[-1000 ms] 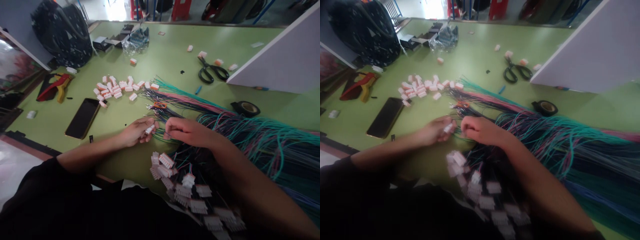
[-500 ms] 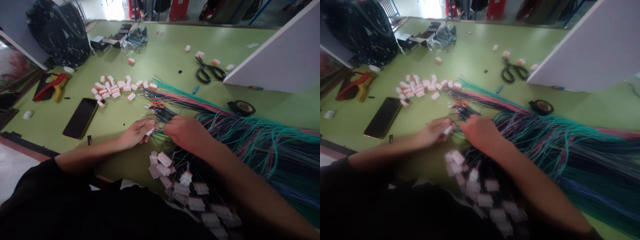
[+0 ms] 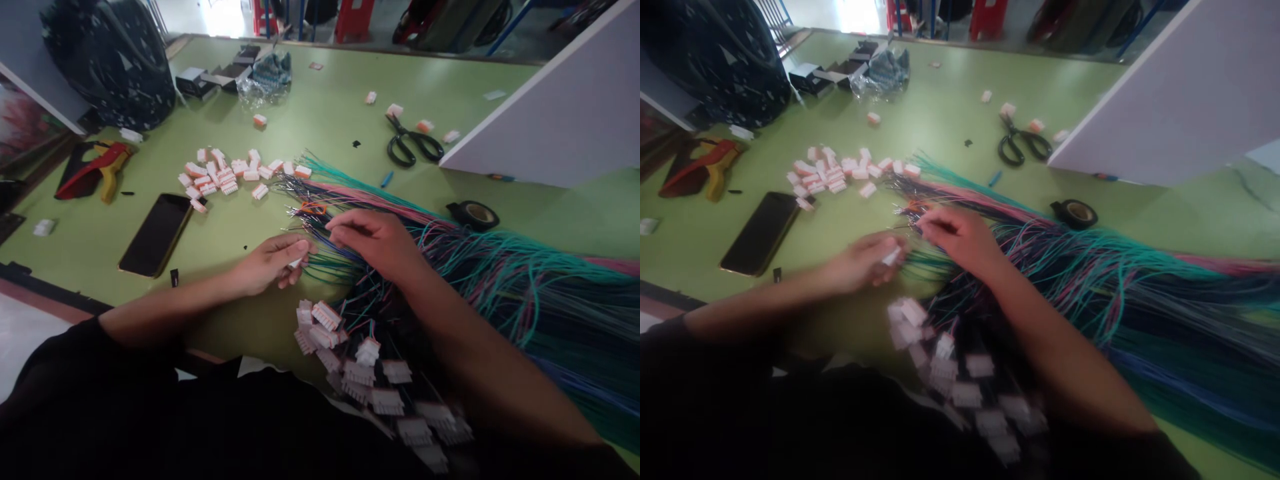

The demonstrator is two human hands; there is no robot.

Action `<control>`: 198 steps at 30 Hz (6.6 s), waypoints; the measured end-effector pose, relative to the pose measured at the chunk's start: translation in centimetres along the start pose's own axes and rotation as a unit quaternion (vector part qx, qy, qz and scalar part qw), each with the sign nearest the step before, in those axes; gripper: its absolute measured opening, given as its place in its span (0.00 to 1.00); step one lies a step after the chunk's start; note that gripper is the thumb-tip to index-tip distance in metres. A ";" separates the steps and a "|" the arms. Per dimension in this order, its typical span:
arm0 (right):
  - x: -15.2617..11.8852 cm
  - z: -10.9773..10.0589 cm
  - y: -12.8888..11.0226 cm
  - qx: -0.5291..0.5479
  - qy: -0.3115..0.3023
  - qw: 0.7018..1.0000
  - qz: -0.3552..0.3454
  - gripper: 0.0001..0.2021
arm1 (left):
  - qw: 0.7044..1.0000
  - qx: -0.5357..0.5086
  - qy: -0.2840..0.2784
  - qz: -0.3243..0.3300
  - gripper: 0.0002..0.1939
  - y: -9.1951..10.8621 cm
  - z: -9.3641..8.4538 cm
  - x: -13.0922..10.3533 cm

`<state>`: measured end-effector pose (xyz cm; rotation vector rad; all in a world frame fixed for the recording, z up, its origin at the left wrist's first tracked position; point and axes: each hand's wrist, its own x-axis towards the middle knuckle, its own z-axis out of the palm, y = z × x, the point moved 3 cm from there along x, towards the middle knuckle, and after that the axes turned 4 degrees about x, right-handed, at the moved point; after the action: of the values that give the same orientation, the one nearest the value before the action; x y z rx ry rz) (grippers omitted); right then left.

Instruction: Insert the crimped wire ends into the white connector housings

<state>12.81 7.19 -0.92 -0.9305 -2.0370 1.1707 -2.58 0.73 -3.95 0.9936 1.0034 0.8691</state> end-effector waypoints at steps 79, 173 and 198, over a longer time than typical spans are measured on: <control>-0.9 2.7 -0.5 -0.084 -0.038 0.994 0.052 0.06 | 0.992 -0.033 0.056 0.111 0.14 -0.8 -0.3 0.4; -1.3 0.3 -4.2 -0.139 -0.129 0.981 -0.051 0.08 | 0.973 -0.208 -0.098 -0.018 0.14 -1.3 0.1 0.1; -1.7 1.4 -2.7 -0.327 -0.087 0.935 -0.107 0.07 | 0.980 -0.185 -0.079 0.002 0.15 -1.4 0.0 0.4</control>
<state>11.92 4.20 0.66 -0.8819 -2.6647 0.4595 -2.27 0.68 -5.36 0.7340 0.6724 0.9252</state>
